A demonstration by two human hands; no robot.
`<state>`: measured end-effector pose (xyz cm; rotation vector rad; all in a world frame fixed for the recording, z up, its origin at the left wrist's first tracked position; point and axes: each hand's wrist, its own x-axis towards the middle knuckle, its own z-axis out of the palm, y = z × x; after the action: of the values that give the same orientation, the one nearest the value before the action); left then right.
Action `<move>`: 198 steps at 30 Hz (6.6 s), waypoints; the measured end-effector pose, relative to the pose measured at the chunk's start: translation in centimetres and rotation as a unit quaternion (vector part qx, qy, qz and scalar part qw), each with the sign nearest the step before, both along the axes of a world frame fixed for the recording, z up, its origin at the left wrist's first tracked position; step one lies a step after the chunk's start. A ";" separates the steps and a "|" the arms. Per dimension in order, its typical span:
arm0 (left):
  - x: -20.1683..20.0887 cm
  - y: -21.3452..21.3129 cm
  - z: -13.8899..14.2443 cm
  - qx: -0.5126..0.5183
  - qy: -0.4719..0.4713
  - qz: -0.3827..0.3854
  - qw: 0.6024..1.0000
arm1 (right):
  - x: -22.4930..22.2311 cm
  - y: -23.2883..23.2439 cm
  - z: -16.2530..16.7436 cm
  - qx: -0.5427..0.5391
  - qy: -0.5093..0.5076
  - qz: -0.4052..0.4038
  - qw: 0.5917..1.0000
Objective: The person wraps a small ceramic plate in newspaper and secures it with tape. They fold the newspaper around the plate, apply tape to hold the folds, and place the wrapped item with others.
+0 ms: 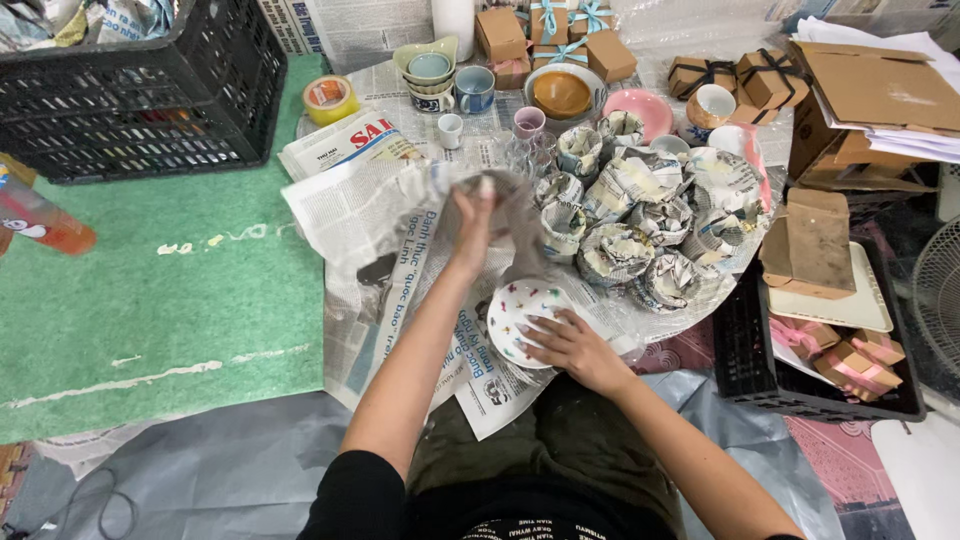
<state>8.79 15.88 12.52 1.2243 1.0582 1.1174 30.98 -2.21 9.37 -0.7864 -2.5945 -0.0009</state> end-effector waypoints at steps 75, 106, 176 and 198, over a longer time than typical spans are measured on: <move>-3.2 -4.0 -7.0 0.038 0.547 -0.143 0.824 | 0.9 5.2 -3.4 -0.277 0.220 -0.454 0.818; -1.2 -17.0 -4.9 0.251 0.439 -0.180 0.844 | 1.3 2.1 -6.3 -0.269 0.368 -0.323 0.829; -5.1 -13.5 -13.5 -0.110 0.143 0.126 0.975 | 5.7 25.2 6.5 -0.319 0.638 -0.338 0.614; -12.0 -11.1 -8.5 -0.095 -0.046 0.285 0.953 | -11.9 7.1 -3.5 -0.307 0.070 -0.412 0.855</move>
<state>-3.20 4.78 4.04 0.7169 1.4596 1.4508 19.04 4.92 5.90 -1.9789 -1.9076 0.6248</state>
